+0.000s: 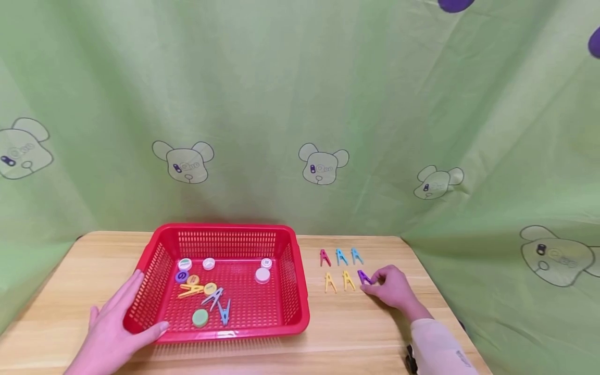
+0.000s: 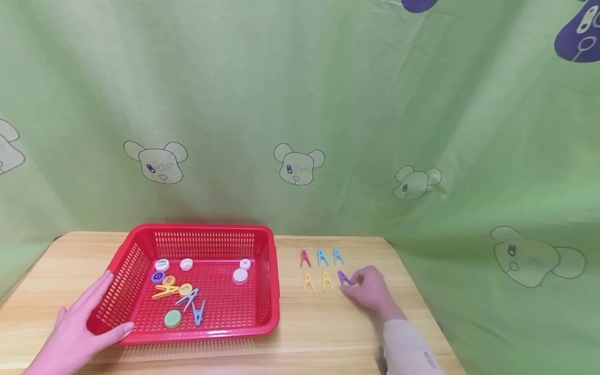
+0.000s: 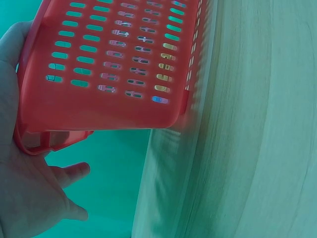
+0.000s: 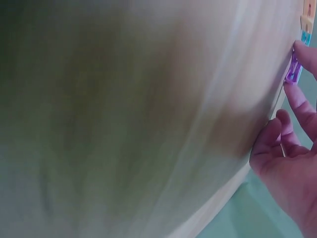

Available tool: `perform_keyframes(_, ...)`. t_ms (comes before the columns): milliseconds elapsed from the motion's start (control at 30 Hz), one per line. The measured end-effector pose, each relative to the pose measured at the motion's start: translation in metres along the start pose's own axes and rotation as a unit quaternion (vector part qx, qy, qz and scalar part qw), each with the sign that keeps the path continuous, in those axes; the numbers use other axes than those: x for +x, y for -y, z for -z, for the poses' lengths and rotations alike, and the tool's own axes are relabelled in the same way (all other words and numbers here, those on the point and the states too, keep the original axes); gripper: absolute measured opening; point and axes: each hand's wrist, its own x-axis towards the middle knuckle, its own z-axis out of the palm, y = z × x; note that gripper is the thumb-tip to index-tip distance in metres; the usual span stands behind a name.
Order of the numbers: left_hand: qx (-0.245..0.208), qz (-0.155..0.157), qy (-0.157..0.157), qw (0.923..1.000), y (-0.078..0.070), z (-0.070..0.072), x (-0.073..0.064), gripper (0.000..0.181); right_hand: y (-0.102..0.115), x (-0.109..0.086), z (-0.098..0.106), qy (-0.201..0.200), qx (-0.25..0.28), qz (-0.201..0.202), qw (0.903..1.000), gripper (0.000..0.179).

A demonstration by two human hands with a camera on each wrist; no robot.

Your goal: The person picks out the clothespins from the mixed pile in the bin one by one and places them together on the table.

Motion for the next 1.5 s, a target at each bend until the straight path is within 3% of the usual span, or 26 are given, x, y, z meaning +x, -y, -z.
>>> perform_keyframes(433, 0.0, -0.015, -0.016, 0.9998, 0.002, -0.001, 0.001, 0.114, 0.011, -0.002, 0.0, -0.006, 0.005, -0.023, 0.9997, 0.033)
perform_keyframes(1067, 0.002, -0.003, -0.004, 1.0, 0.001, -0.002, 0.001, 0.116, 0.011, -0.003, 0.004, 0.002, 0.003, -0.035, 0.9994, 0.037)
perform_keyframes(1500, -0.004, -0.016, -0.012, 0.9998, 0.002, -0.001, 0.001, 0.115, 0.008, 0.0, 0.008, 0.014, 0.04, -0.021, 0.9989, 0.053)
